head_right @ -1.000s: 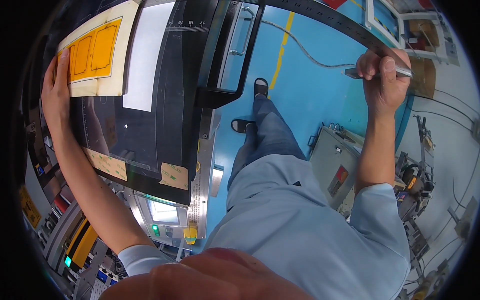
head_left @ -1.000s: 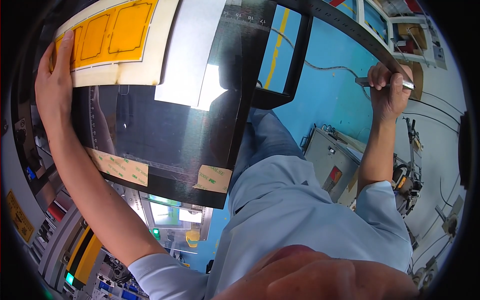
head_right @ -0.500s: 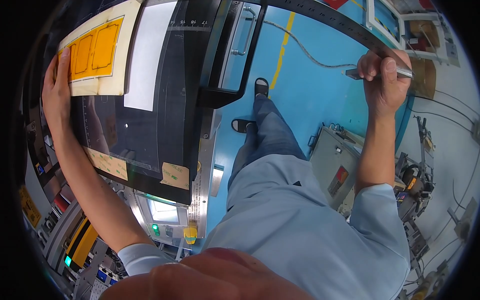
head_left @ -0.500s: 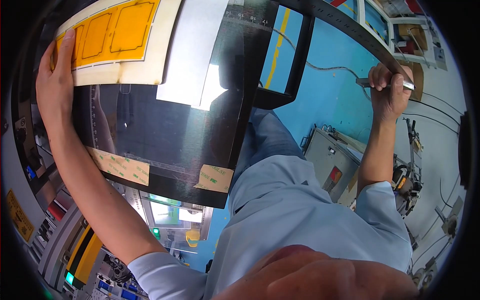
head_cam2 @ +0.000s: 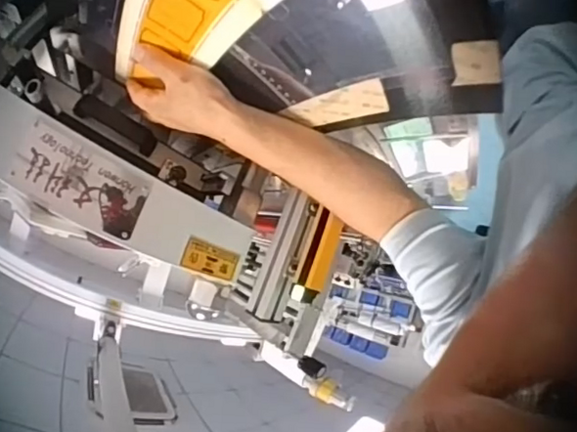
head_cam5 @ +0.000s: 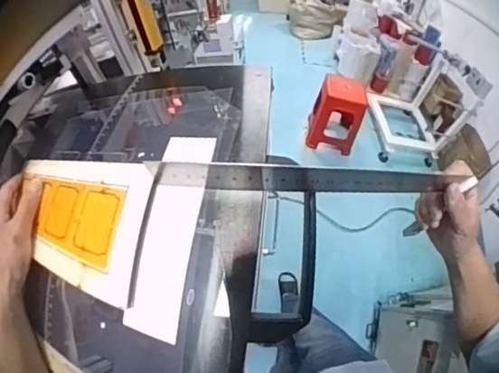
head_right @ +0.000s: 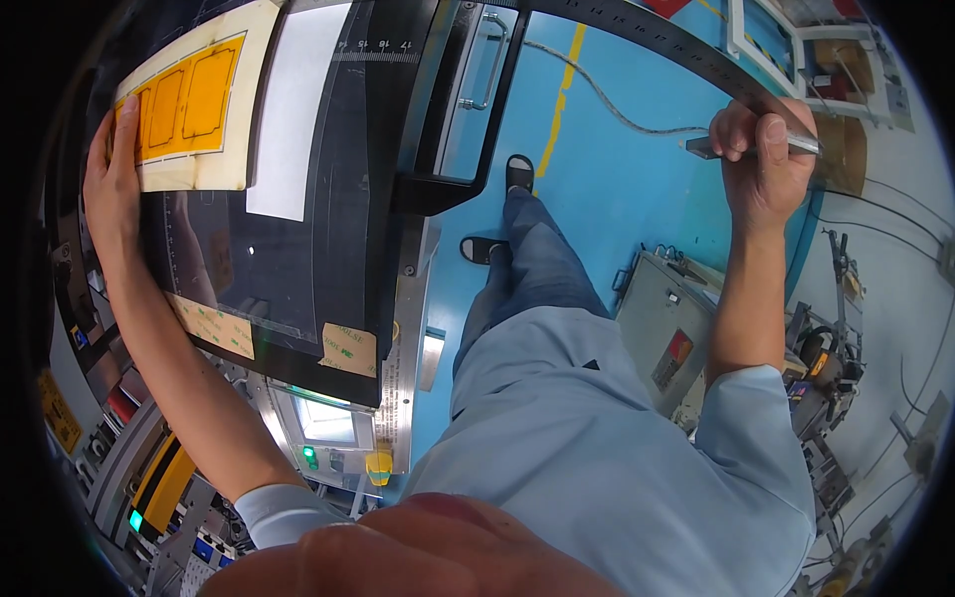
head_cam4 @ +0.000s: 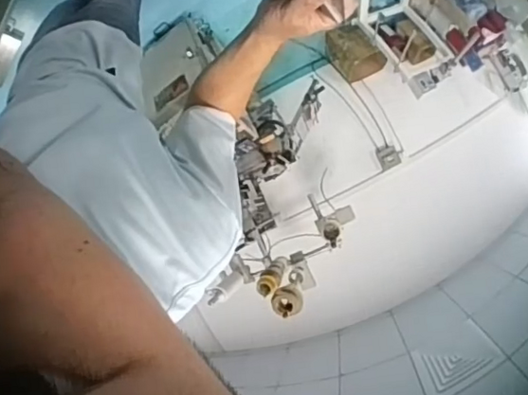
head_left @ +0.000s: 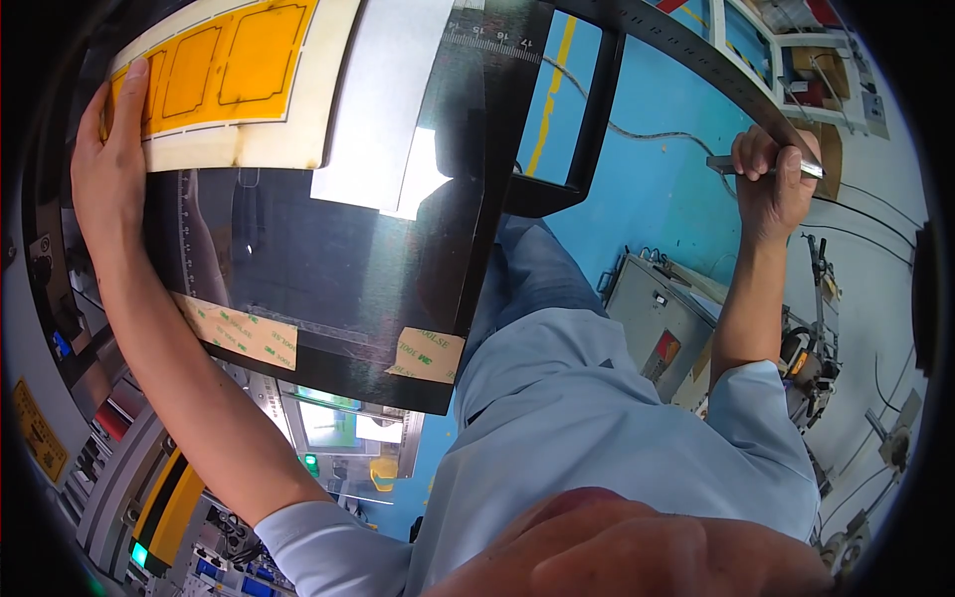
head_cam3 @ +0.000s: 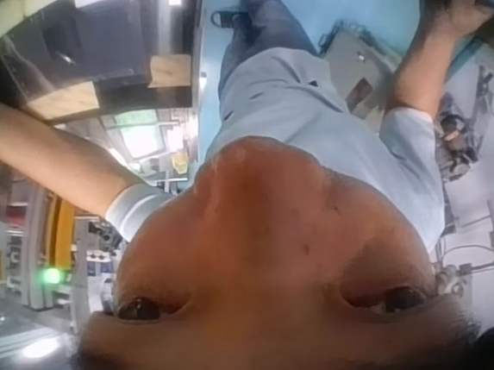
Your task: Applying adhesive tape to flexible electronic components and checking alignments with a ruler at an industrial workstation.
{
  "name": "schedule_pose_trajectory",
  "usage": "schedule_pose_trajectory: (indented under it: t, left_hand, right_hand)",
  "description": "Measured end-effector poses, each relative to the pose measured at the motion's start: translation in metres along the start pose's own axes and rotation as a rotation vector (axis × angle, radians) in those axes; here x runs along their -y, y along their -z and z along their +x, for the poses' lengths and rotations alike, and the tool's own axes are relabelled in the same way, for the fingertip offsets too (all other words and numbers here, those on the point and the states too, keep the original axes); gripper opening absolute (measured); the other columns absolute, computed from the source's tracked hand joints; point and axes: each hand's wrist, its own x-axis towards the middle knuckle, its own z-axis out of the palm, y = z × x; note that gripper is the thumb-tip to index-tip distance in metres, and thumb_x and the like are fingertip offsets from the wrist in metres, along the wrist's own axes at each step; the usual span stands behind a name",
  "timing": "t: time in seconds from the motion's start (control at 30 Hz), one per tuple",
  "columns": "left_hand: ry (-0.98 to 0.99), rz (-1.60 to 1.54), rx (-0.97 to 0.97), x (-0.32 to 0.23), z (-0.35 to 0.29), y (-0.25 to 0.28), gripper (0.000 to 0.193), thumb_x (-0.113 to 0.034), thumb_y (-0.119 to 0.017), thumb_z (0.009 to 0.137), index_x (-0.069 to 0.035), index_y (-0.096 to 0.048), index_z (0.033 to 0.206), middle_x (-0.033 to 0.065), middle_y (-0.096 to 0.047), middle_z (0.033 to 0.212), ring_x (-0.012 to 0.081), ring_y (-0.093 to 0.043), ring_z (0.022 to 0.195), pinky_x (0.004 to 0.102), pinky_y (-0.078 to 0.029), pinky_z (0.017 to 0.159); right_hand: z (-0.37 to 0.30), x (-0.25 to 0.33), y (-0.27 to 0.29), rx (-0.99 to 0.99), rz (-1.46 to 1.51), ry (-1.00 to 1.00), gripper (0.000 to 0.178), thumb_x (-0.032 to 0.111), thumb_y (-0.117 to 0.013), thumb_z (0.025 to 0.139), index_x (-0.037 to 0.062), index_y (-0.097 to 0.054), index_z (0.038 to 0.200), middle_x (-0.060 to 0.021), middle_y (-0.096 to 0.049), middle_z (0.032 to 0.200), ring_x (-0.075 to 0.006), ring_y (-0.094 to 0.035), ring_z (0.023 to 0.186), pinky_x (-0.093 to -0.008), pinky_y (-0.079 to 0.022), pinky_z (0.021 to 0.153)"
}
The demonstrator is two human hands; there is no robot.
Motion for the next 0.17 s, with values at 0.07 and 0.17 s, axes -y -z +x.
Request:
schedule_pose_trajectory:
  t: [0.07, 0.17]
  left_hand:
    - [0.004, 0.001, 0.0, 0.0009, 0.0003, 0.0002, 0.087, -0.073, -0.055, 0.077, -0.009, -0.054, 0.135, 0.0146, -0.063, 0.124, 0.0247, -0.062, 0.114, 0.0362, -0.046, 0.096]
    - [-0.037, 0.017, -0.03, 0.0059, 0.0016, -0.0015, 0.083, -0.073, -0.053, 0.079, -0.011, -0.054, 0.135, 0.0151, -0.062, 0.124, 0.0265, -0.06, 0.116, 0.0363, -0.045, 0.098]
  right_hand:
    - [0.0001, -0.0001, -0.0003, -0.004, 0.007, -0.001, 0.035, 0.029, -0.059, 0.095, -0.0034, -0.055, 0.109, -0.0052, -0.047, 0.068, -0.0131, -0.043, 0.061, -0.0307, -0.039, 0.056]
    - [0.0003, -0.0007, 0.0, 0.004, 0.007, -0.002, 0.033, 0.028, -0.059, 0.095, -0.0015, -0.055, 0.109, -0.0061, -0.047, 0.068, -0.0135, -0.044, 0.061, -0.0312, -0.039, 0.056]
